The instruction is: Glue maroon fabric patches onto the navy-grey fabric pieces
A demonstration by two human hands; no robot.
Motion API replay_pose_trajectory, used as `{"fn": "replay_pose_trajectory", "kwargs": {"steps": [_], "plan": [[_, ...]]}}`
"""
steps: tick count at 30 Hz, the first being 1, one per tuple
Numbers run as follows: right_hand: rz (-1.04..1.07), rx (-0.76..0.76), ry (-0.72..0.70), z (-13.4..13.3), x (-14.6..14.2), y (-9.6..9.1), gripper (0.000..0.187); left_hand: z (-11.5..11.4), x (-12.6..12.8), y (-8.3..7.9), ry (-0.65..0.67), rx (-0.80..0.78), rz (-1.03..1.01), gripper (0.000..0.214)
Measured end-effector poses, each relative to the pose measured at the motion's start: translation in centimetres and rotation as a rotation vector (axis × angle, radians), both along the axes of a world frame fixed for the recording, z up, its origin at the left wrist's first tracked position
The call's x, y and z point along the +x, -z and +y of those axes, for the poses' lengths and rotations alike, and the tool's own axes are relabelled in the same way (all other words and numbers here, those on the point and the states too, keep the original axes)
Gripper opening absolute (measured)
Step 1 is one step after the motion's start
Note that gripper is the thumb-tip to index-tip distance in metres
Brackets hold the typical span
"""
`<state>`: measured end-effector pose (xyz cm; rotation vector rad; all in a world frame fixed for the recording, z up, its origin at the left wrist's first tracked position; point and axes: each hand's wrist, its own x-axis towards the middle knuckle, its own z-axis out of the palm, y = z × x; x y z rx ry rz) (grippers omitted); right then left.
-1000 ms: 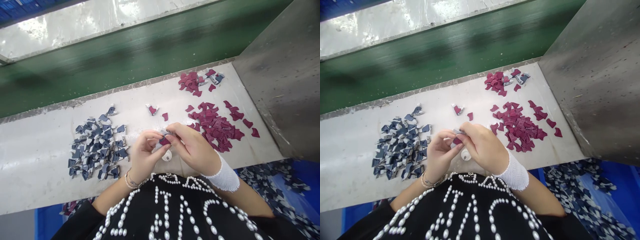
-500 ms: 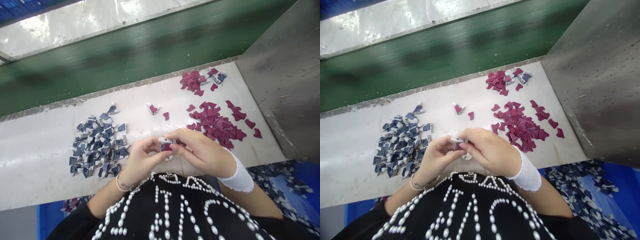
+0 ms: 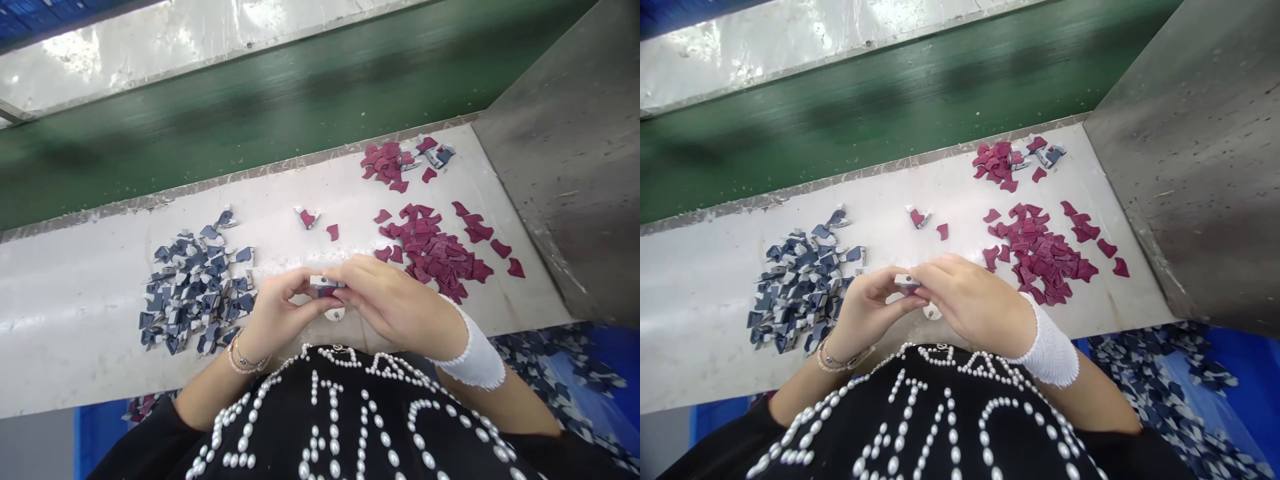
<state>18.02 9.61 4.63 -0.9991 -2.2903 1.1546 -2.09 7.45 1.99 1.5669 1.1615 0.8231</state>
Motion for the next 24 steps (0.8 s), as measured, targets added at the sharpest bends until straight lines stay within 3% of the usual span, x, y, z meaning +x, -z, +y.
{"fn": "replay_pose_trajectory", "kwargs": {"steps": [4, 8, 10, 14, 17, 20, 24], "plan": [[0.027, -0.057, 0.087, 1.3, 0.0, 0.9, 0.028, 2.0, -0.6, 1.3, -0.015, -0.118, -0.018, 0.024], [-0.040, -0.157, 0.246, 1.7, 1.7, 3.5, 0.032, 4.3, -1.2, 3.7, -0.135, -0.173, 0.067, 0.038], [-0.053, -0.202, 0.209, 1.3, 2.6, 5.0, 0.033, 4.8, -2.1, 4.3, -0.184, -0.137, 0.151, 0.049], [-0.033, -0.254, 0.017, -0.4, 3.2, 6.6, 0.046, 4.2, -6.3, 3.4, -0.260, 0.105, 0.564, 0.044], [-0.014, -0.244, -0.021, -1.1, 2.7, 6.8, 0.044, 3.8, -10.0, 2.7, -0.155, 0.185, 0.877, 0.036], [-0.005, -0.253, -0.021, -1.2, 1.7, 7.0, 0.034, 4.1, -12.0, 2.9, -0.088, 0.170, 0.992, 0.030], [0.010, -0.262, -0.060, -1.3, 0.6, 7.5, 0.036, 4.9, -11.6, 3.0, -0.113, 0.177, 1.003, 0.018]]}}
